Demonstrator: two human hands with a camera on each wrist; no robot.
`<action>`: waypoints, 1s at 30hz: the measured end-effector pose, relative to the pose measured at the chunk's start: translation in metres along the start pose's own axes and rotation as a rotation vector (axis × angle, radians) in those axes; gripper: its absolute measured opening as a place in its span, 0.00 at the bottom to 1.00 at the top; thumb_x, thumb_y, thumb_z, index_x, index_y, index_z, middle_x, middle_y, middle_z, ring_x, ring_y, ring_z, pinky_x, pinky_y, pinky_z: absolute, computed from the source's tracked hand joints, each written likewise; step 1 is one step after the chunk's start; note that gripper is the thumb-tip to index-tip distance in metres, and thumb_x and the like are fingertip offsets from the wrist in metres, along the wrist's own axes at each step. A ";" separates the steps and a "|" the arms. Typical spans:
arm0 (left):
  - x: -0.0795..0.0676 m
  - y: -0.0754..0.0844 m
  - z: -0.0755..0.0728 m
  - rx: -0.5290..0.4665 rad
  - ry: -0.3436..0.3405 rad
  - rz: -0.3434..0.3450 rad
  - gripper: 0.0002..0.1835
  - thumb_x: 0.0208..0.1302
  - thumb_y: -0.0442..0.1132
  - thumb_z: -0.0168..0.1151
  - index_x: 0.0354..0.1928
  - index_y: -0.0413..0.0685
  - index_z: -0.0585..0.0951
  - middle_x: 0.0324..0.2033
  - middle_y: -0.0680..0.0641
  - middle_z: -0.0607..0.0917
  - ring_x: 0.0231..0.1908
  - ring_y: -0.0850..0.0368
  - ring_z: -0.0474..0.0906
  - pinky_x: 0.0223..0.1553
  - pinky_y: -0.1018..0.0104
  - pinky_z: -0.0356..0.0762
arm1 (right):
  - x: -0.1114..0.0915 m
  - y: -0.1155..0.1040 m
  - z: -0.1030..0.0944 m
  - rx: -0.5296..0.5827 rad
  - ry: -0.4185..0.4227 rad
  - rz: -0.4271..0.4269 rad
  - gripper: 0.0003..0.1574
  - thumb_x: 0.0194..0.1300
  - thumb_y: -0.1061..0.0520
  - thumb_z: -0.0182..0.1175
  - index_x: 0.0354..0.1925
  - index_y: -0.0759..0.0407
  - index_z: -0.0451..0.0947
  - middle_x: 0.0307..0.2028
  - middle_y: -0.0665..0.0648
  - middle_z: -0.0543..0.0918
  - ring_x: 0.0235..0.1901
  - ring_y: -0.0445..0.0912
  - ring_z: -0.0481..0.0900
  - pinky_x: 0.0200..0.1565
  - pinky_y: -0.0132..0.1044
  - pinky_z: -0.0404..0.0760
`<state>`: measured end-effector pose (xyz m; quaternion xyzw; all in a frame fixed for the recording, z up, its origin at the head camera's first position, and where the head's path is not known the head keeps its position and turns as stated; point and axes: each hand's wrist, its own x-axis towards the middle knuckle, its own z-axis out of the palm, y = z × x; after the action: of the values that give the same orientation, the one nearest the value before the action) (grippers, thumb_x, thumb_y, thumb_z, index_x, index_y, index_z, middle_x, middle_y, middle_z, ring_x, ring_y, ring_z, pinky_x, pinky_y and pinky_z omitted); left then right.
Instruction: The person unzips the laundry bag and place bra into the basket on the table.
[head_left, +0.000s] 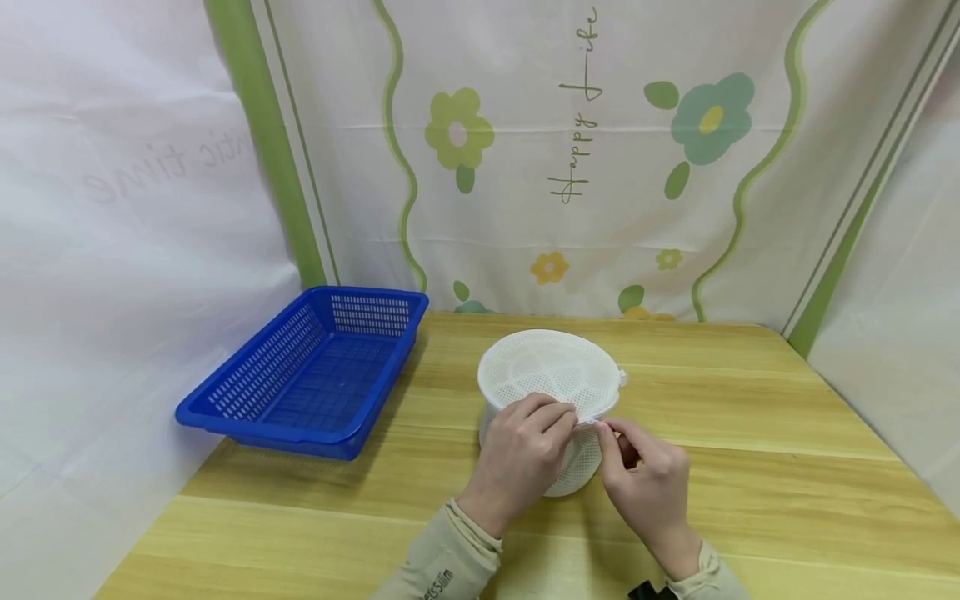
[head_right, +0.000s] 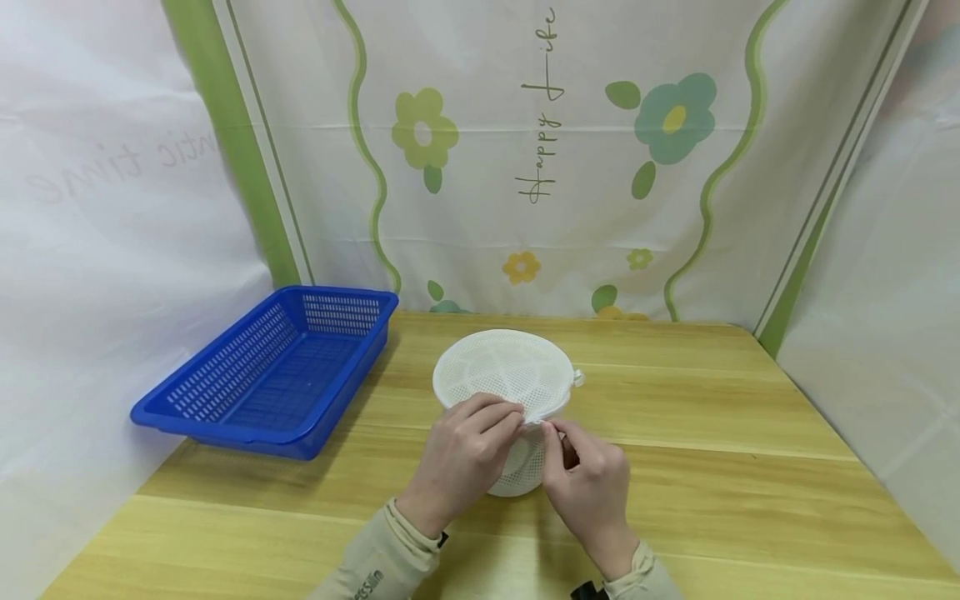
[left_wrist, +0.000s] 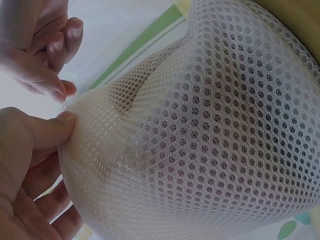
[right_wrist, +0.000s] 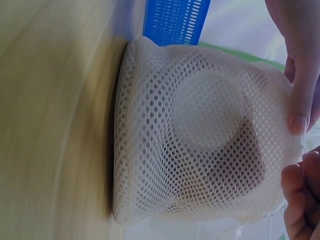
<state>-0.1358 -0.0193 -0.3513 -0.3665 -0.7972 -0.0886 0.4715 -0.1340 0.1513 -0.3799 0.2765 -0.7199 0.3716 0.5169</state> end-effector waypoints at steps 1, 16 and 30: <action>0.000 0.000 0.000 0.000 0.000 -0.001 0.02 0.60 0.37 0.70 0.34 0.46 0.88 0.37 0.53 0.87 0.39 0.60 0.81 0.43 0.71 0.79 | 0.000 0.000 0.000 -0.009 0.004 0.005 0.06 0.55 0.64 0.62 0.25 0.66 0.83 0.14 0.44 0.71 0.12 0.33 0.65 0.13 0.23 0.65; 0.000 0.000 0.000 -0.021 -0.005 -0.009 0.03 0.59 0.37 0.70 0.33 0.46 0.86 0.36 0.53 0.87 0.39 0.58 0.81 0.44 0.70 0.79 | 0.002 -0.002 0.000 0.065 -0.046 -0.024 0.07 0.60 0.63 0.62 0.27 0.66 0.83 0.16 0.45 0.72 0.14 0.33 0.65 0.14 0.22 0.64; 0.000 0.001 0.000 -0.009 -0.010 0.013 0.04 0.58 0.37 0.71 0.35 0.46 0.87 0.37 0.53 0.86 0.41 0.59 0.80 0.45 0.71 0.78 | 0.001 -0.003 0.001 0.050 -0.047 -0.033 0.12 0.64 0.59 0.60 0.26 0.65 0.83 0.15 0.44 0.71 0.13 0.32 0.64 0.13 0.22 0.62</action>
<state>-0.1350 -0.0183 -0.3518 -0.3742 -0.7967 -0.0872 0.4665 -0.1327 0.1488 -0.3789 0.3100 -0.7176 0.3743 0.4989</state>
